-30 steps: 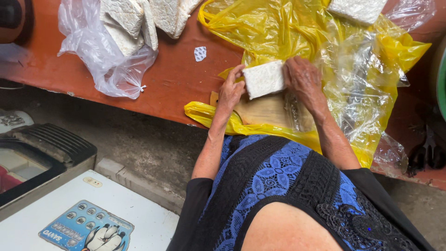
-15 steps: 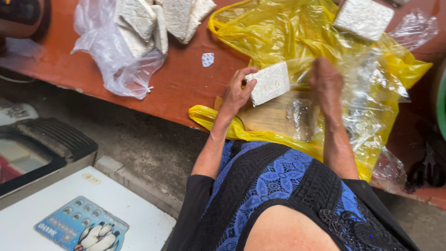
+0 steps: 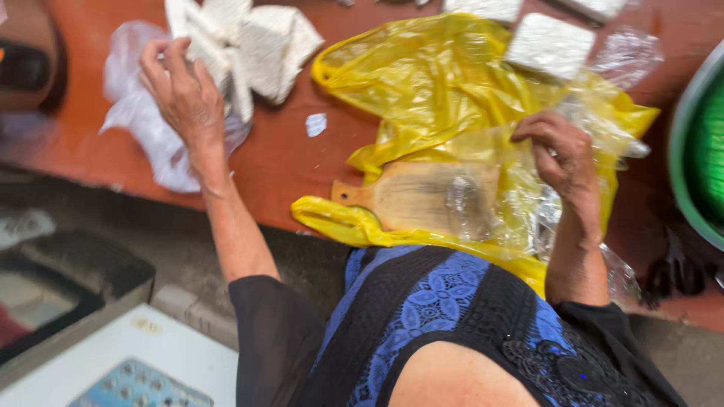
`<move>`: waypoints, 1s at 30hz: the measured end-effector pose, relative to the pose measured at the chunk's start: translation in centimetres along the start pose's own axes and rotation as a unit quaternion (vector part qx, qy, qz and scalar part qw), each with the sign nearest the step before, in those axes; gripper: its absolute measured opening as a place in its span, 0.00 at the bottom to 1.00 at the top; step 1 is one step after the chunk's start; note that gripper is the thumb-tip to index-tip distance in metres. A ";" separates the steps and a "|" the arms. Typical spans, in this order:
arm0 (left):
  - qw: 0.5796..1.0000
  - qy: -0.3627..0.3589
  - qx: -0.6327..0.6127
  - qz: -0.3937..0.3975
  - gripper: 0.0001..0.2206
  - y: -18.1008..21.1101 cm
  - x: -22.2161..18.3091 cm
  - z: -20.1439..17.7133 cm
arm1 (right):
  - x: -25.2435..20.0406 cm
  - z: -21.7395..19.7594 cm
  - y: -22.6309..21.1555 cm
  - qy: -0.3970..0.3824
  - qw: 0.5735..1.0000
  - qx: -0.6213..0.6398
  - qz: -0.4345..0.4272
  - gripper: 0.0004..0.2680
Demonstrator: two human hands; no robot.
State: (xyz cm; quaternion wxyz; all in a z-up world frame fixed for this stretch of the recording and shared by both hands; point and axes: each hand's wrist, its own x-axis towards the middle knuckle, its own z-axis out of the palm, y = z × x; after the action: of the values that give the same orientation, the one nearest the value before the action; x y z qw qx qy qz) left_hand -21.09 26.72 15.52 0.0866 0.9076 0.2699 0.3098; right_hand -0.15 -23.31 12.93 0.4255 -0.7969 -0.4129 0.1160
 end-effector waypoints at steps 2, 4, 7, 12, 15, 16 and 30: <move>0.999 -0.006 -0.006 0.054 0.15 1.2 0.5 2.0 | 0.1 -1.6 1.7 -0.025 1.000 0.003 0.004 0.05; 0.996 -0.047 -0.061 0.053 0.16 4.0 0.4 5.5 | 0.6 -2.9 4.1 -0.044 0.998 -0.038 0.034 0.09; 0.946 -0.210 -0.247 -0.002 0.13 10.4 -2.9 10.0 | 3.4 -3.5 9.4 0.060 0.978 -0.163 0.111 0.08; 0.886 -0.273 -0.288 0.237 0.16 24.3 -9.8 16.5 | 8.2 -1.5 16.8 0.033 0.950 -0.300 0.077 0.16; 0.873 -0.264 -0.279 0.301 0.21 29.1 -13.0 19.2 | 9.7 0.2 18.1 -0.028 0.937 -0.343 0.062 0.21; 0.873 -0.273 -0.269 0.300 0.21 29.8 -13.7 20.2 | 9.9 0.5 18.0 -0.044 0.930 -0.359 0.063 0.23; 0.847 -0.363 -0.222 0.318 0.19 29.0 -14.7 23.8 | 7.2 -0.3 15.0 0.028 0.990 -0.093 0.098 0.28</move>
State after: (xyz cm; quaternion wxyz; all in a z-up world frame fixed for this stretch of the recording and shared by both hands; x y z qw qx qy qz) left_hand -3.62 -5.37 -1.51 0.2741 0.9480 -0.1605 0.0205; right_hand 12.98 -22.48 2.72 0.3473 -0.8727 -0.3296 0.0958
